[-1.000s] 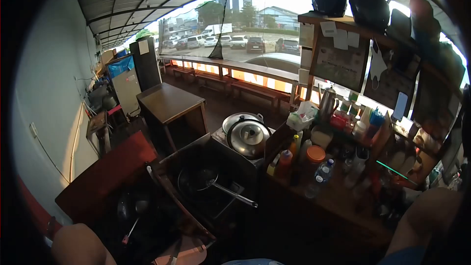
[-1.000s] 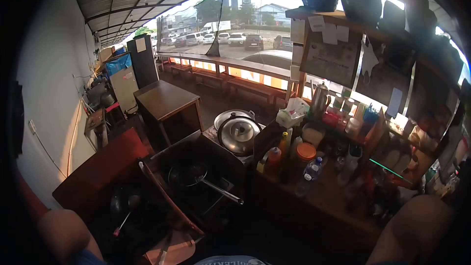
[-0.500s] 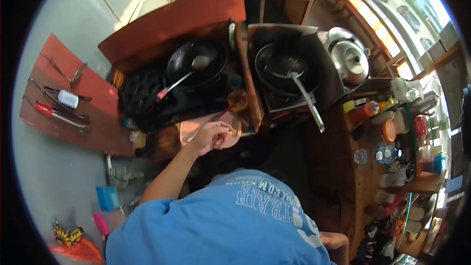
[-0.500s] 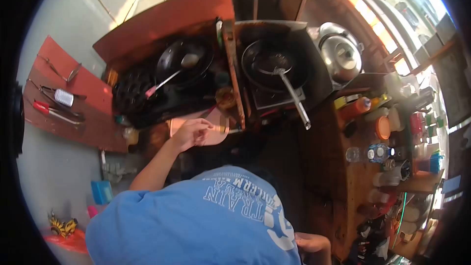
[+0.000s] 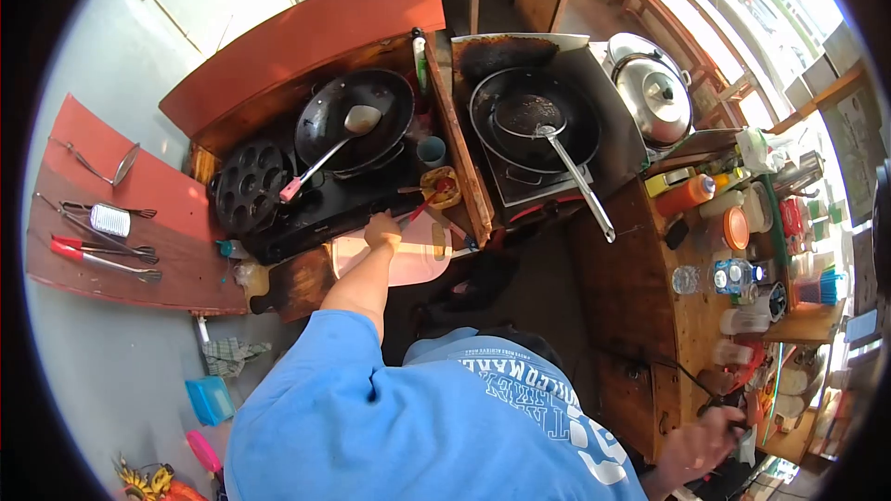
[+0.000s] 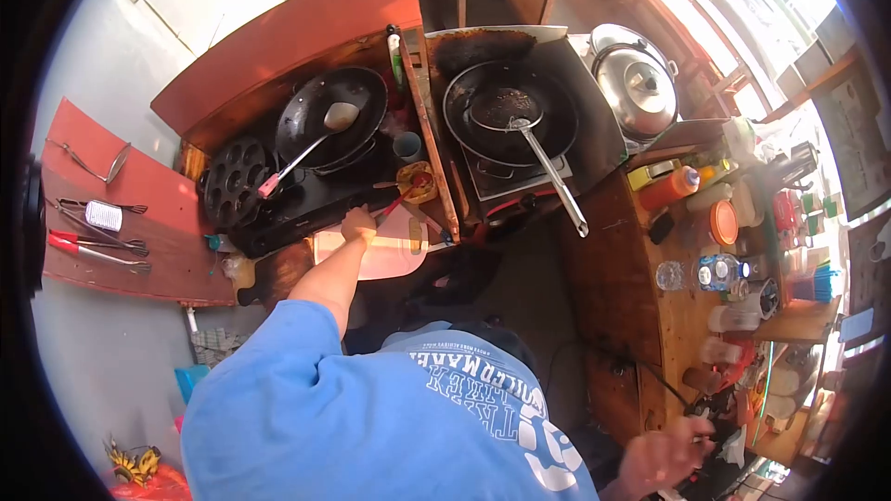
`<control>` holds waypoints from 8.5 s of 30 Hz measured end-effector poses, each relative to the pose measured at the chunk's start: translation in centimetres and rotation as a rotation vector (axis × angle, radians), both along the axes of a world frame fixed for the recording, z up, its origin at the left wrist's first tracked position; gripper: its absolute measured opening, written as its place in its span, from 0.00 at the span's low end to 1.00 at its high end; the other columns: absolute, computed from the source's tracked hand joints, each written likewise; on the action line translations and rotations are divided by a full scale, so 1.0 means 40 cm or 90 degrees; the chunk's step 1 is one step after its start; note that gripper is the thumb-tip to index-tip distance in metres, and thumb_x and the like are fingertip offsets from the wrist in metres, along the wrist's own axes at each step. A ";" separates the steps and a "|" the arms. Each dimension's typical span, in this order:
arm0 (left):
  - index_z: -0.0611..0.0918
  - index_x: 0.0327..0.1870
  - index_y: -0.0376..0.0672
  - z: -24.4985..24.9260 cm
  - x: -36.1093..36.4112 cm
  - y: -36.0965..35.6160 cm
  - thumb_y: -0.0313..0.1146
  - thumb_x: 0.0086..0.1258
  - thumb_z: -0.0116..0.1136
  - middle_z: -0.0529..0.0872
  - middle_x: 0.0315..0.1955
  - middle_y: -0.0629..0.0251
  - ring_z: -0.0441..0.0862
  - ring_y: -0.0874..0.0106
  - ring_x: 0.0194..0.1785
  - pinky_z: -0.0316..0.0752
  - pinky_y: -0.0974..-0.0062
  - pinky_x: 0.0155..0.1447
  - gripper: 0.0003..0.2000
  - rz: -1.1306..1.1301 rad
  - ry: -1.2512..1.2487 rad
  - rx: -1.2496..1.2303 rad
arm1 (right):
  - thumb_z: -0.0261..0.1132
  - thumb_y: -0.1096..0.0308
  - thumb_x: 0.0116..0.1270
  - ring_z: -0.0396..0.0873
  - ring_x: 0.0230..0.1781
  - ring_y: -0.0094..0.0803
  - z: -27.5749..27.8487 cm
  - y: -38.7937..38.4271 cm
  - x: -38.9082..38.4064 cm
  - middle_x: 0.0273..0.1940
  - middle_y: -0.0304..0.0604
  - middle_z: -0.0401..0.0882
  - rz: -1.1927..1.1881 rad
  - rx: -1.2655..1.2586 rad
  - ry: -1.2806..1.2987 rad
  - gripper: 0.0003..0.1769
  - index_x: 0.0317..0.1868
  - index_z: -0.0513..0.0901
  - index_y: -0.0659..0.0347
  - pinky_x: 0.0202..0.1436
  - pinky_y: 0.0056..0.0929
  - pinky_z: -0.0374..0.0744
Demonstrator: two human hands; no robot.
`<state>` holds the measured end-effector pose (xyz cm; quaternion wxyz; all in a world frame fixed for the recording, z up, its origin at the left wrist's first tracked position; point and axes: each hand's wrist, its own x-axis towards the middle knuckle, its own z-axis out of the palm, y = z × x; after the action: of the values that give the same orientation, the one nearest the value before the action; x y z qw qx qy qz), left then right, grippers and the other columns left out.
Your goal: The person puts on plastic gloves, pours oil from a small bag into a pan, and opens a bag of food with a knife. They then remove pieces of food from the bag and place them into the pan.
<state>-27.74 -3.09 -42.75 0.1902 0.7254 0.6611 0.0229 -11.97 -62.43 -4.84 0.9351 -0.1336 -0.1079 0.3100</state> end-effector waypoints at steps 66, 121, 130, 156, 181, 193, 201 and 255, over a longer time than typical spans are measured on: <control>0.70 0.68 0.42 0.584 -0.899 -1.448 0.50 0.70 0.58 0.85 0.51 0.59 0.84 0.68 0.36 0.80 0.68 0.34 0.30 0.598 -1.177 0.675 | 0.58 0.62 0.71 0.82 0.40 0.33 -0.445 1.035 -0.267 0.39 0.39 0.85 1.189 -0.661 -0.258 0.11 0.43 0.82 0.58 0.52 0.42 0.80; 0.72 0.67 0.39 -0.164 -0.895 -1.820 0.25 0.72 0.58 0.83 0.46 0.58 0.83 0.68 0.38 0.83 0.70 0.33 0.23 1.432 -0.326 0.788 | 0.65 0.63 0.71 0.81 0.41 0.24 -0.585 1.028 -0.461 0.41 0.39 0.85 1.110 -0.495 -1.061 0.13 0.49 0.84 0.62 0.47 0.23 0.79; 0.77 0.50 0.32 0.121 -0.659 -1.338 0.22 0.68 0.57 0.85 0.34 0.60 0.79 0.76 0.21 0.75 0.78 0.23 0.11 0.842 -0.547 0.307 | 0.67 0.63 0.67 0.84 0.40 0.30 -0.529 0.952 -0.268 0.40 0.44 0.86 0.910 -0.324 -1.213 0.15 0.48 0.83 0.66 0.47 0.29 0.81; 0.77 0.46 0.39 0.245 -0.814 0.017 0.25 0.60 0.62 0.85 0.37 0.44 0.83 0.43 0.42 0.78 0.50 0.44 0.14 -0.029 -0.211 0.026 | 0.74 0.67 0.51 0.81 0.49 0.57 -0.744 1.463 -0.817 0.49 0.59 0.80 0.371 -0.522 -1.170 0.30 0.55 0.76 0.65 0.53 0.47 0.80; 0.81 0.42 0.39 0.161 -0.949 0.124 0.27 0.60 0.70 0.81 0.25 0.67 0.76 0.79 0.26 0.72 0.77 0.32 0.11 -0.131 -0.529 -0.116 | 0.67 0.71 0.62 0.84 0.40 0.49 -0.779 1.475 -0.803 0.39 0.48 0.86 0.206 -0.575 -0.977 0.07 0.39 0.88 0.61 0.46 0.41 0.81; 0.81 0.34 0.35 0.151 -0.903 0.111 0.26 0.60 0.69 0.82 0.27 0.61 0.78 0.74 0.25 0.72 0.74 0.31 0.07 -0.133 -0.456 0.059 | 0.70 0.63 0.59 0.83 0.40 0.47 -0.667 1.469 -0.850 0.34 0.48 0.85 0.206 -0.580 -1.075 0.10 0.38 0.83 0.57 0.44 0.46 0.80; 0.81 0.33 0.36 0.174 -0.937 0.126 0.26 0.60 0.70 0.82 0.27 0.61 0.79 0.72 0.26 0.73 0.73 0.33 0.08 -0.198 -0.475 0.011 | 0.71 0.64 0.57 0.85 0.30 0.43 -0.707 1.473 -0.844 0.27 0.45 0.85 0.320 -0.706 -1.100 0.08 0.34 0.86 0.58 0.39 0.41 0.81; 0.80 0.31 0.36 0.392 -0.892 0.093 0.29 0.71 0.57 0.83 0.30 0.56 0.81 0.56 0.38 0.75 0.65 0.43 0.08 -0.241 -0.469 0.228 | 0.64 0.64 0.70 0.80 0.22 0.40 -0.582 1.413 -0.794 0.23 0.51 0.80 0.353 -0.776 -0.778 0.12 0.36 0.82 0.67 0.28 0.39 0.75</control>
<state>-63.42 0.61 -27.07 0.2851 0.7988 0.3905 0.3580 -43.75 -5.89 -28.12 0.3735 -0.7161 -0.4310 0.4023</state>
